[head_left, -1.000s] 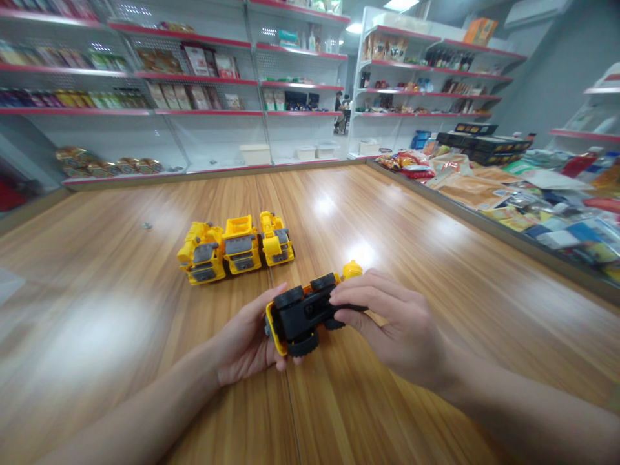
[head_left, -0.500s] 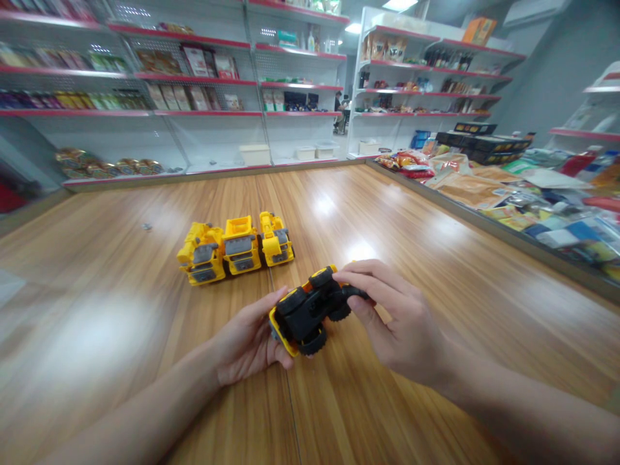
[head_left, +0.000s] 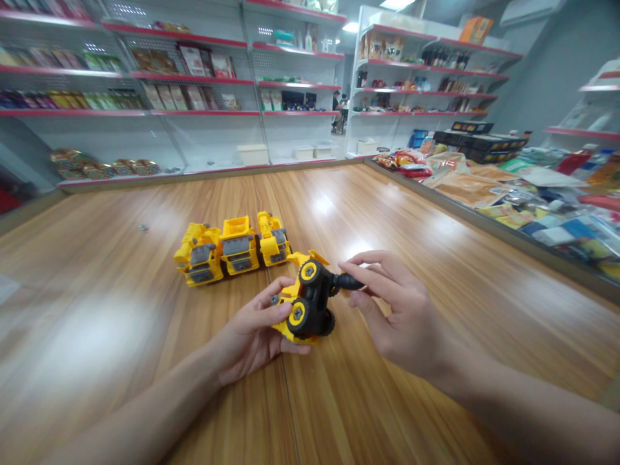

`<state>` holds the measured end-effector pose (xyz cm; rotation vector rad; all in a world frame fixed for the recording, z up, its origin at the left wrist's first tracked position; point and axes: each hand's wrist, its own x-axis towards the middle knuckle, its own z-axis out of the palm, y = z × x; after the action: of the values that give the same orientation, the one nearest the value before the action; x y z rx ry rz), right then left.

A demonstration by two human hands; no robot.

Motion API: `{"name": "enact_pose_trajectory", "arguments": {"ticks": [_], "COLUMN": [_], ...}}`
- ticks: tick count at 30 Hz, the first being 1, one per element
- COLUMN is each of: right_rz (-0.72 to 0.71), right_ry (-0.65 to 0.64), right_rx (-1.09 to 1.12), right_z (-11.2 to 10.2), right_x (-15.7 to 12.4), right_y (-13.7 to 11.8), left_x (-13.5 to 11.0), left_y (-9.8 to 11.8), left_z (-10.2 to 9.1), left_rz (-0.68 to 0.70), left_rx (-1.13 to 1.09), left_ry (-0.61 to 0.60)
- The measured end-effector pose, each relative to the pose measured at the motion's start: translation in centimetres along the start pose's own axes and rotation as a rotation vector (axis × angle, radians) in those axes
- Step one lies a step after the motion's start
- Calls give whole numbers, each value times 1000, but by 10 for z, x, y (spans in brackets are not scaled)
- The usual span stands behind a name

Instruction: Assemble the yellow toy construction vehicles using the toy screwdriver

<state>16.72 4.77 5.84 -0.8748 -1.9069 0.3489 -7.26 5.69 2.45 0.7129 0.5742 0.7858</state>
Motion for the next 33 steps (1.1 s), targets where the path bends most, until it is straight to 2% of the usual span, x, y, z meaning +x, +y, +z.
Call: {"name": "enact_pose_trajectory", "arguments": {"ticks": [7,15,20,24,28,33], "right_rz": [103,74,122,106,78,217], "right_ry": [-25,-77,-96,-66,-100,-164], "right_rx": [-37,-71,-147,-106,-70,-150], "right_z": [1,-1,-1,-2,-3,-5], "right_x": [2,3,5,4,2,6], "right_y": [9,13,11,12,12,8], "left_x": [2,1,1,1,1,1], "left_y": [0,2,2,1,2,3], "left_z": [4,6,4,-1,-2,4], "left_rz": [62,50,25,1,0,3], "left_rx": [23,24,25,35,32,45], "left_ry": [84,72,65,9,6,34]}}
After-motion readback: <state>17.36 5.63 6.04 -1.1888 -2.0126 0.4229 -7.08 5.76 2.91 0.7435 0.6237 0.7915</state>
